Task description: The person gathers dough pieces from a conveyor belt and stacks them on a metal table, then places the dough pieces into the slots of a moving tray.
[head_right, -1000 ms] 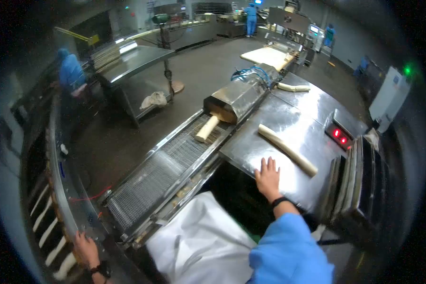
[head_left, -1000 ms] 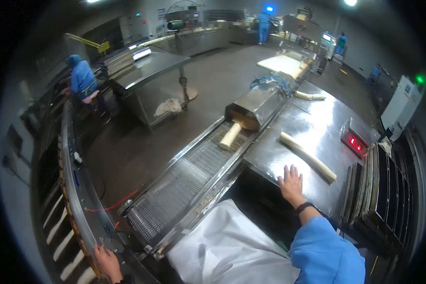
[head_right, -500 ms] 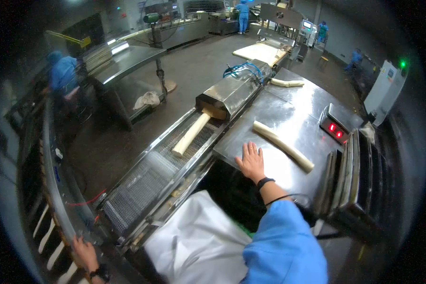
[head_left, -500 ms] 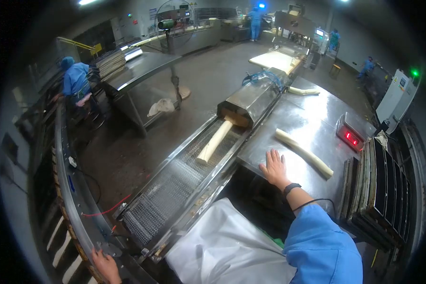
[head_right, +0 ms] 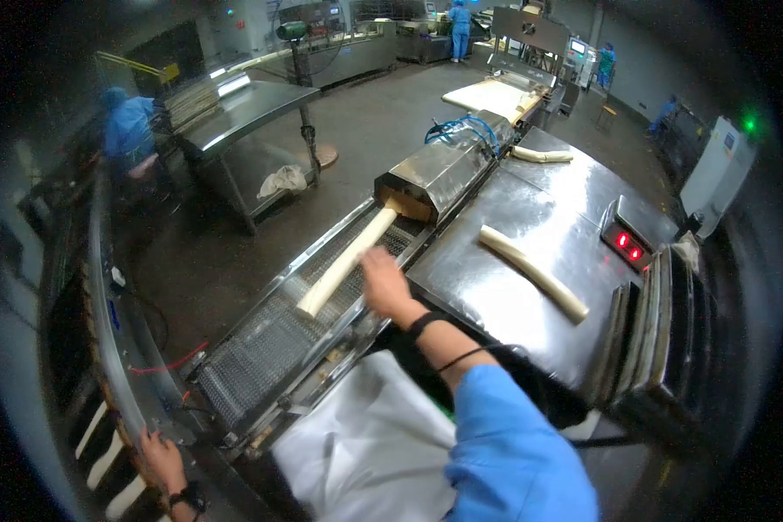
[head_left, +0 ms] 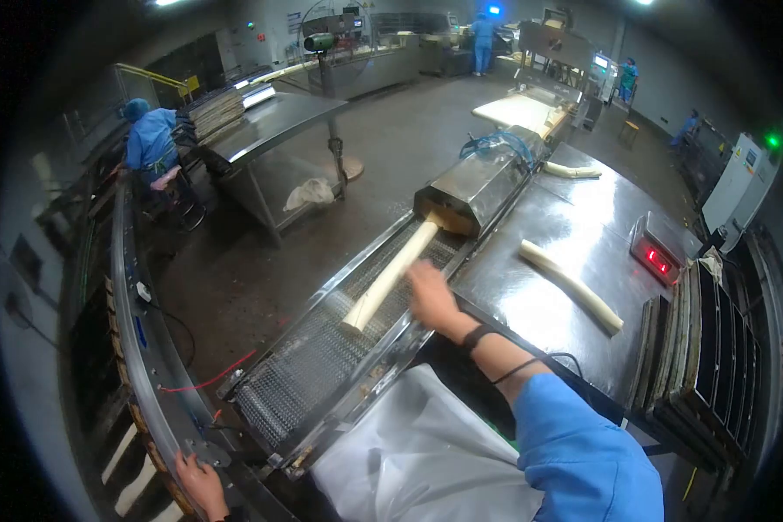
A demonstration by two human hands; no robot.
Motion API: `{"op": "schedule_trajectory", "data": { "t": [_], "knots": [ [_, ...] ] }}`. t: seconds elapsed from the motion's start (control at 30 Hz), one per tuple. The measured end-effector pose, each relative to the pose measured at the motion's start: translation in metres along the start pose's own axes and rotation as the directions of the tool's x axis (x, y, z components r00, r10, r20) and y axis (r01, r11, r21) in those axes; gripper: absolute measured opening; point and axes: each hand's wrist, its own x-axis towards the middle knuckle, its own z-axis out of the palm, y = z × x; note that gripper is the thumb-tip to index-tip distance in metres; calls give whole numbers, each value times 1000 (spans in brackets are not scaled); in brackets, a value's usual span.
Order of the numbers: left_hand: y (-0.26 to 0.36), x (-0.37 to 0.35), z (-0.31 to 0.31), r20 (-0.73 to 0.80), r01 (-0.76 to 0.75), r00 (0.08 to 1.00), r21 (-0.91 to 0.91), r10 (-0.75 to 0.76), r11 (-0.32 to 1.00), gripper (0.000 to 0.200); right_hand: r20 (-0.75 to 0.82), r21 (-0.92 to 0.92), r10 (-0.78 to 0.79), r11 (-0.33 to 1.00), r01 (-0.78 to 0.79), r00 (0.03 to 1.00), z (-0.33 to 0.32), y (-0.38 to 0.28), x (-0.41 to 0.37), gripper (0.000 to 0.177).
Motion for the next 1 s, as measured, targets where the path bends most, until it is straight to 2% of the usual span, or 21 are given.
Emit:
{"op": "schedule_trajectory", "data": {
  "t": [0.03, 0.1, 0.17, 0.2, 0.27, 0.4, 0.43, 0.47, 0.5, 0.53, 0.57, 0.6, 0.63, 0.7, 0.77, 0.8, 0.83, 0.87, 0.9, 0.97, 1.0],
  "knots": [
    [-2, -1, 1, 3, 0, 1000, 4, 0, 1000, 28, 104, -41, -96, 994, 101, 990, 13, -18, 12, 62],
    [-1, -1, -2, -11, -26, 1000, -50, 25, 998, 28, 92, -104, -211, 970, 220, 973, 20, -69, 21, 48],
    [-5, -1, 4, -8, -9, 1000, -41, 9, 999, 28, 411, -138, -253, 932, 334, 876, 6, -116, 33, 40],
    [-6, 0, 6, -5, 6, 1000, -37, -6, 999, 28, 409, -139, -254, 932, 335, 876, 10, -129, 32, 40],
    [-5, -1, 4, -8, 2, 1000, -34, -3, 999, 28, 258, -76, -356, 919, 386, 898, 15, -147, 20, 17],
    [-7, 0, 4, -1, -4, 1000, -48, 4, 999, 27, 382, 35, -354, 929, 370, 854, 3, -140, 21, 24],
    [-4, 1, 1, -1, -9, 1000, -48, 9, 999, 27, 260, 351, -284, 918, 184, 923, 0, -126, 17, 31],
    [0, 0, -3, 1, -2, 1000, -54, 2, 999, 27, 168, 641, -168, 767, 22, 971, -7, -111, 14, 38],
    [3, -1, -4, 6, 6, 1000, -61, -6, 998, 26, 267, 760, 31, 608, -230, 963, -42, -101, 13, 51],
    [3, -1, -2, 9, 3, 1000, -63, -3, 998, 26, 387, 867, 161, 271, -418, 908, -34, -63, 12, 54],
    [0, -2, 0, 7, 8, 1000, -58, -8, 998, 26, 268, 918, 391, 173, -357, 880, -68, -48, -2, 52],
    [-2, -1, 1, 6, 13, 1000, -53, -13, 999, 25, 172, 983, 509, -30, -183, 844, -86, -21, -15, 49],
    [-2, -1, 2, 8, 10, 1000, -54, -10, 998, 25, 99, 990, 612, -143, -13, 785, -91, 15, -33, 48],
    [-1, -1, 3, 11, 36, 999, -23, -36, 999, 24, -22, 997, 824, -23, 73, 566, -112, 80, -77, 37],
    [-4, -1, 4, 13, 13, 1000, -45, -12, 999, 24, -72, 958, 965, 138, -250, 253, -136, 147, -130, 25],
    [-5, -4, 3, 8, -7, 1000, -66, 8, 998, 24, -250, 917, 942, 304, -259, 223, -163, 130, -147, 19],
    [-3, -7, 1, 12, 29, 1000, -56, -28, 998, 24, -428, 693, 877, 475, -543, 221, -160, 177, -177, 25],
    [1, -7, -1, 5, 17, 1000, -64, -17, 998, 24, -522, 536, 774, 625, -568, 359, -155, 220, -213, 30],
    [4, -5, -4, -7, 5, 1000, -69, -6, 998, 24, -538, 307, 745, 608, -732, 394, -172, 219, -228, 41],
    [11, -4, -13, 7, 38, 999, -51, -38, 998, 24, -591, -186, 556, 612, -769, 585, -182, 228, -256, 52],
    [15, -4, -16, 24, 31, 999, -51, -30, 998, 24, -464, -217, 623, 610, -762, 630, -190, 221, -262, 60]
  ]
}}
